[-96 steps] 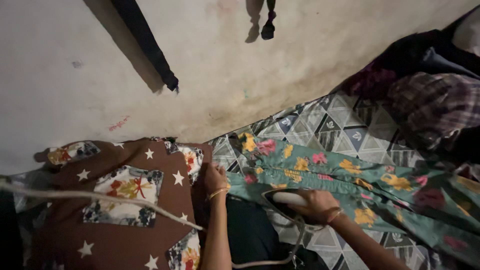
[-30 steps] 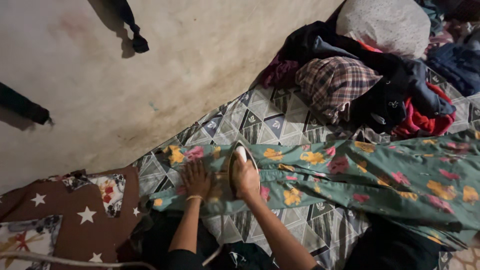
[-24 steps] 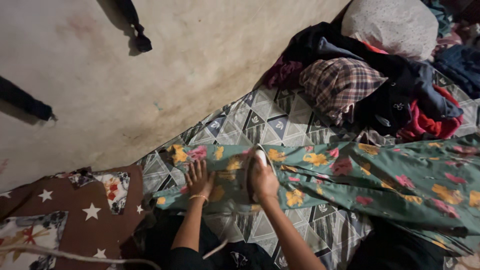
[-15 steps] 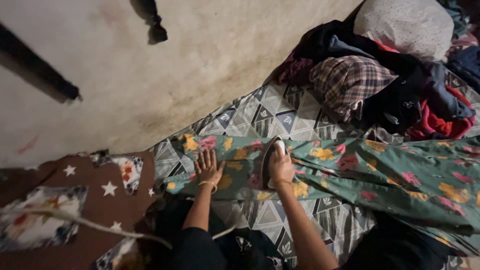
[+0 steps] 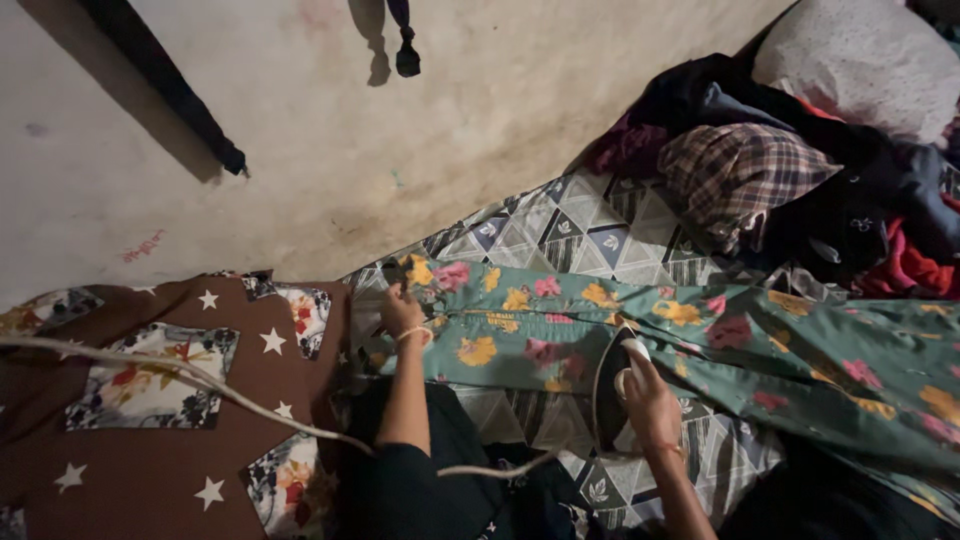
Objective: The person irons a green floral-patterned garment on a patterned surface, repeatedly smoothing and folding sections of the fabric. The person uses a white electric iron and handles the garment with both hands, adjusting its position frequently.
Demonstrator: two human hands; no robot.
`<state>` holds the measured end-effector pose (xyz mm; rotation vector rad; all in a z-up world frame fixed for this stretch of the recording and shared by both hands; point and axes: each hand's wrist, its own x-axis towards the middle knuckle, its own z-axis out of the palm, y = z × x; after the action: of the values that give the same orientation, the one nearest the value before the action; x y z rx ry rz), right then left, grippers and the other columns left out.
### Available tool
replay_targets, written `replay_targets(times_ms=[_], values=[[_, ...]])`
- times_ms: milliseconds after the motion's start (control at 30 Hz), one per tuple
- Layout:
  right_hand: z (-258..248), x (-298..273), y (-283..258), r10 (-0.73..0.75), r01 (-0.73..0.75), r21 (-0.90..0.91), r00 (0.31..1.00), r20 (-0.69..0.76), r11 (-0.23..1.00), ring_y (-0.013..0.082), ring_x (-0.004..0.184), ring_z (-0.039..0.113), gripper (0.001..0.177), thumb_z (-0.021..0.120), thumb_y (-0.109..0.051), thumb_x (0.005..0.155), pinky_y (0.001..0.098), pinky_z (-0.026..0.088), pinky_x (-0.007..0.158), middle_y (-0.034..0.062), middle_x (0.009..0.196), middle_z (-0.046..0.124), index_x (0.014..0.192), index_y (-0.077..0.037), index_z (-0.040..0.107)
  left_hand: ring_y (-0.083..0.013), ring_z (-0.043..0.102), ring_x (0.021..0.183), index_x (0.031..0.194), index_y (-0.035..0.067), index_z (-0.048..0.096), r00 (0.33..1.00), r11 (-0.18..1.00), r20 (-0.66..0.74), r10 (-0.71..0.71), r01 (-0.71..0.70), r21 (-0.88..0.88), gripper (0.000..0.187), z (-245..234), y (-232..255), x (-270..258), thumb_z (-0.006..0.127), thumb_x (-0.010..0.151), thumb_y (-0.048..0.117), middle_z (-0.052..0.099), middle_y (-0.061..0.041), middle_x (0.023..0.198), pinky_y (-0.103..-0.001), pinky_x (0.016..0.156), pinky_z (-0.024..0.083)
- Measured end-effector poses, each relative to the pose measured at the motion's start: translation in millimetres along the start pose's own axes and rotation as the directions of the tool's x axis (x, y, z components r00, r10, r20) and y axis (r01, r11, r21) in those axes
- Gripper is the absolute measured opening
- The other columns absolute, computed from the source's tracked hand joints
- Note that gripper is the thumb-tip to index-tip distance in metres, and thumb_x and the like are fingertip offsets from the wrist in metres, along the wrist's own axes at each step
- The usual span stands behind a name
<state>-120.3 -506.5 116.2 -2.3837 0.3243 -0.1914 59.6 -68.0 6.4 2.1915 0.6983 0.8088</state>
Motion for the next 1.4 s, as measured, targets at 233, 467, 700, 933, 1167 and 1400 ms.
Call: replay_targets(times_ms=[233, 467, 700, 933, 1167, 1400], values=[[4, 3, -25, -0.028, 0.032, -0.029, 0.990, 0.141, 0.999, 0.0430, 0.103, 0.070, 0.049, 0.062, -0.033, 0.092, 0.0484, 0.057, 0.082, 0.0215, 0.111, 0.072, 0.141, -0.039, 0.060, -0.0409, 0.069, 0.099, 0.117, 0.008, 0.065, 0.980, 0.998, 0.193, -0.044, 0.050, -0.027, 0.048, 17, -2, 52, 0.064, 0.094, 0.051, 0.074, -0.017, 0.106, -0.052, 0.084, 0.054], [49, 30, -80, -0.242, 0.242, 0.019, 0.958, 0.155, 0.970, 0.0392, 0.100, 0.071, 0.050, 0.071, -0.036, 0.085, 0.0465, 0.058, 0.079, 0.0168, 0.115, 0.073, 0.134, -0.031, 0.064, -0.0430, 0.069, 0.096, 0.113, 0.001, 0.065, 0.985, 0.987, 0.150, -0.086, 0.064, 0.146, 0.073, 54, -17, 70, 0.073, 0.078, 0.064, 0.071, -0.023, 0.107, -0.053, 0.080, 0.054], [98, 60, -160, -0.416, 0.408, 0.083, 0.879, 0.233, 0.909, 0.0404, 0.089, 0.073, 0.046, 0.068, -0.037, 0.089, 0.0481, 0.058, 0.075, 0.0205, 0.101, 0.074, 0.135, -0.031, 0.066, -0.0328, 0.068, 0.091, 0.107, -0.005, 0.069, 0.959, 0.772, 0.277, -0.058, 0.219, -0.597, 0.075, 74, -41, 89, 0.085, 0.071, 0.058, 0.073, -0.017, 0.103, -0.045, 0.079, 0.055], [134, 77, -182, -0.308, 0.347, -0.012, 0.848, 0.431, 0.938, 0.0416, 0.083, 0.072, 0.049, 0.065, -0.039, 0.088, 0.0503, 0.058, 0.072, 0.0216, 0.096, 0.074, 0.137, -0.035, 0.062, -0.0133, 0.059, 0.073, 0.102, 0.005, 0.080, 0.808, 0.569, 0.563, -0.173, 0.548, -0.613, 0.038, 87, -54, 90, 0.079, 0.080, 0.036, 0.070, -0.002, 0.085, -0.030, 0.066, 0.046], [147, 62, -157, -0.471, 0.459, 0.108, 0.844, 0.257, 0.882, 0.0437, 0.091, 0.071, 0.043, 0.066, -0.034, 0.089, 0.0501, 0.058, 0.076, 0.0228, 0.106, 0.073, 0.132, -0.028, 0.065, -0.0138, 0.062, 0.075, 0.096, 0.007, 0.074, 0.692, 0.372, 0.669, -0.271, 0.716, -0.590, 0.022, 78, -50, 88, 0.080, 0.083, 0.024, 0.070, -0.001, 0.087, -0.030, 0.066, 0.050], [142, 57, -162, -0.392, 0.384, 0.087, 0.870, 0.298, 0.919, 0.0417, 0.094, 0.071, 0.043, 0.066, -0.033, 0.090, 0.0494, 0.057, 0.079, 0.0213, 0.107, 0.073, 0.133, -0.029, 0.065, -0.0145, 0.061, 0.089, 0.113, 0.004, 0.060, 0.981, 0.672, 0.117, -0.155, 0.191, -0.716, 0.040, 73, -46, 92, 0.082, 0.080, 0.014, 0.064, -0.003, 0.101, -0.030, 0.082, 0.052]])
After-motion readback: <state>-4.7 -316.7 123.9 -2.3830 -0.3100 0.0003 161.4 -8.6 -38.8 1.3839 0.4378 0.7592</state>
